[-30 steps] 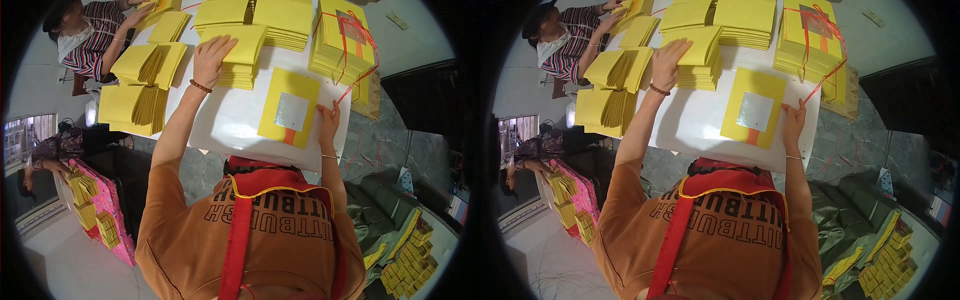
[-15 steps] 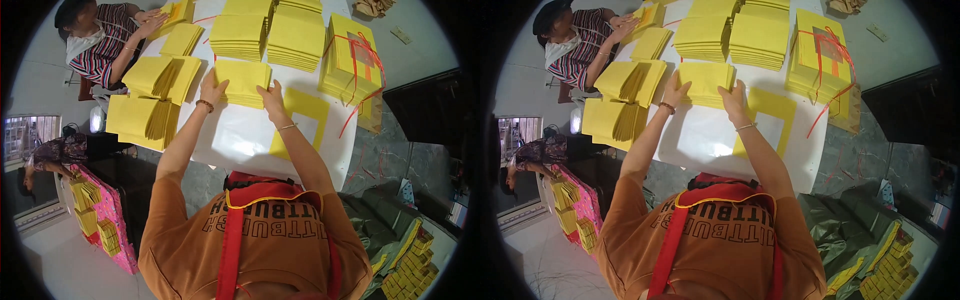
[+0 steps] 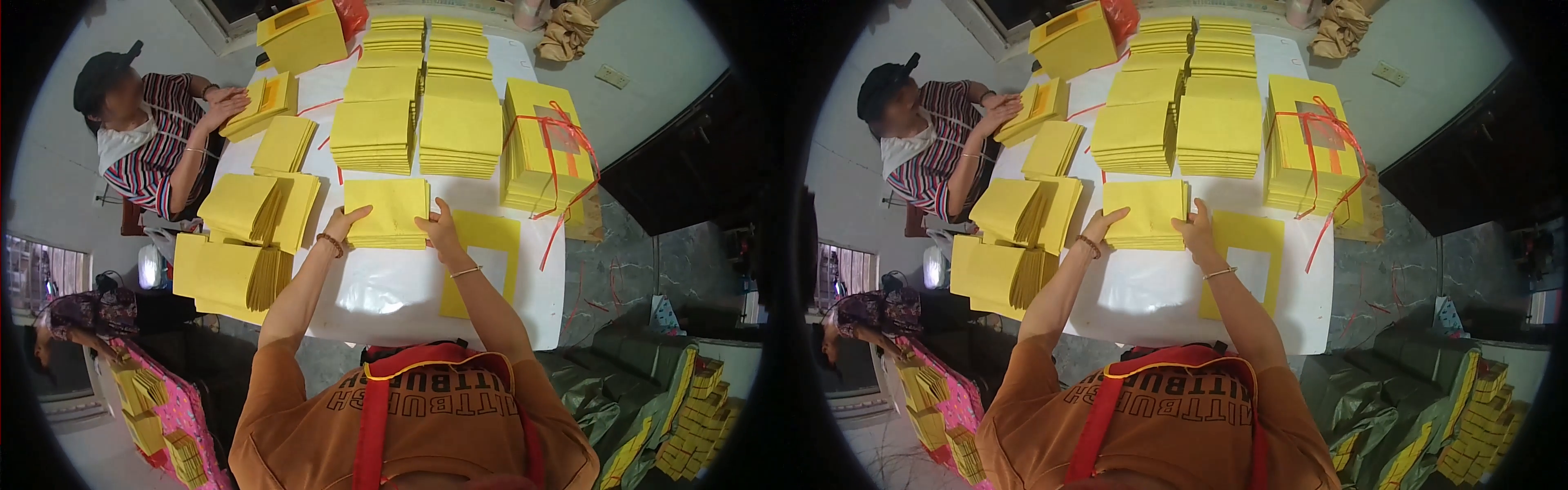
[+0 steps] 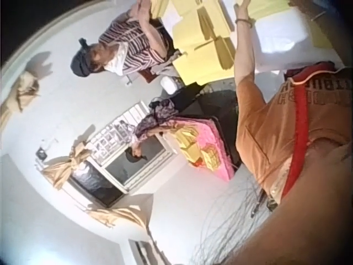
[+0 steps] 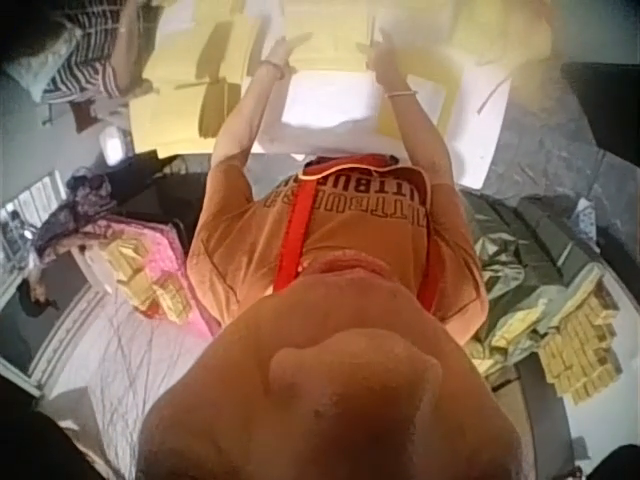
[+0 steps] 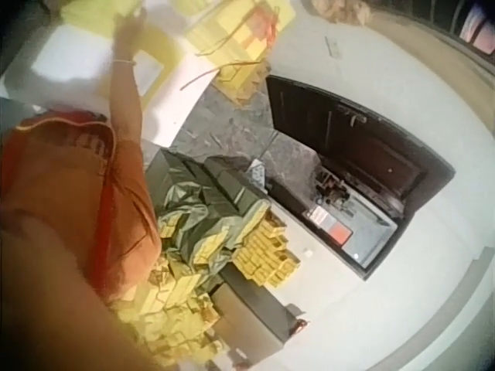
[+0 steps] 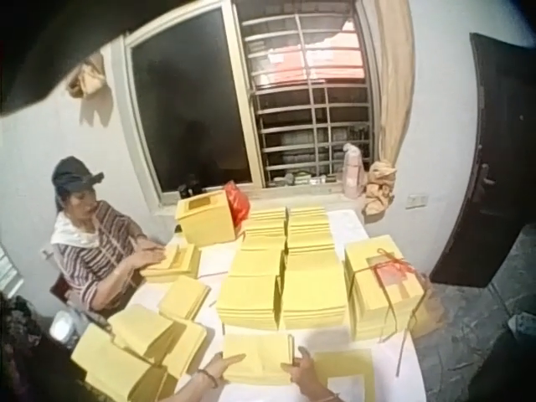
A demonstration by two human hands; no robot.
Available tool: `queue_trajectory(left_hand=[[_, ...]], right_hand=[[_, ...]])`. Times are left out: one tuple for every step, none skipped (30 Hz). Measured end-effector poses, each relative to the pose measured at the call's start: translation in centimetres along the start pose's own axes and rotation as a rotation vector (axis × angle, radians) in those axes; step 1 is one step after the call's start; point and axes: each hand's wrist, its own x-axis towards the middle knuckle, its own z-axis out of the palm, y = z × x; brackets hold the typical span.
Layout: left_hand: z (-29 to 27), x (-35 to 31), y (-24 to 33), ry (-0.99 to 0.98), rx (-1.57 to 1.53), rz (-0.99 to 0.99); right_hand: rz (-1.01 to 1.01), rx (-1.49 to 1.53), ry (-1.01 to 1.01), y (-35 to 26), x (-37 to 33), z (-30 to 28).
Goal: The person applies silver foil squares to yellow paper sheets and bundles them.
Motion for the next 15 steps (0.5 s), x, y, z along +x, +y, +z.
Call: queue_trajectory(left_hand=[[0.0, 0.0, -0.2, 0.012, -0.061, 0.001], [-0.1, 0.2, -0.1, 0.011, -0.063, -0.001], [-0.3, 0.2, -0.1, 0.006, -0.033, 0.038], [-0.2, 0.0, -0.3, 0.004, -0.007, 0.072], [-0.3, 0.1, -0.7, 0.010, -0.015, 0.063], [-0.4, 0.4, -0.9, 0.017, 0.018, 0.098], [-0.7, 0.6, -1.1, 0.027, 0.051, 0.132], [-1.1, 0.7, -1.4, 0.043, 0.043, 0.119], [-1.6, 0.8, -1.8, 0.009, 0.002, 0.132], [-1.9, 0.7, -2.3, -0.027, -0.038, 0.146], [-0.2, -0.6, -1.1, 0.028, -0.021, 0.180], [-0.2, -0.4, -1.1, 0.027, -0.021, 0.171], [-0.3, -0.8, -1.4, -0.011, -0.046, 0.233], [-0.3, -1.2, -1.5, -0.050, -0.071, 0.294], [-0.4, -1.5, -1.3, -0.044, -0.075, 0.283]], right_hand=[[0.026, 0.007, -0.004, -0.2, -0.2, 0.1], [0.055, 0.014, -0.008, -0.4, -0.3, 0.2], [0.060, 0.012, -0.008, -0.6, -0.2, 0.3], [0.093, 0.006, -0.027, -0.7, -0.2, 0.1], [0.128, -0.001, -0.047, -0.8, -0.2, -0.2], [0.143, -0.007, -0.051, -1.1, 0.0, -0.6], [0.169, -0.014, -0.126, -1.5, 0.2, -1.0], [0.198, -0.020, -0.204, -1.4, 0.3, -1.3], [0.217, -0.024, -0.215, -1.1, 0.1, -1.4], [0.192, 0.003, -0.233, -0.8, 0.0, -1.5], [0.157, 0.035, -0.239, -0.8, 0.5, -1.9], [0.165, 0.036, -0.235, -0.7, 1.0, -2.3], [0.021, -0.078, -0.238, -0.6, 0.8, -2.5], [-0.125, -0.191, -0.240, -0.5, 0.8, -2.7], [-0.112, -0.192, -0.242, -0.5, 0.8, -3.0]])
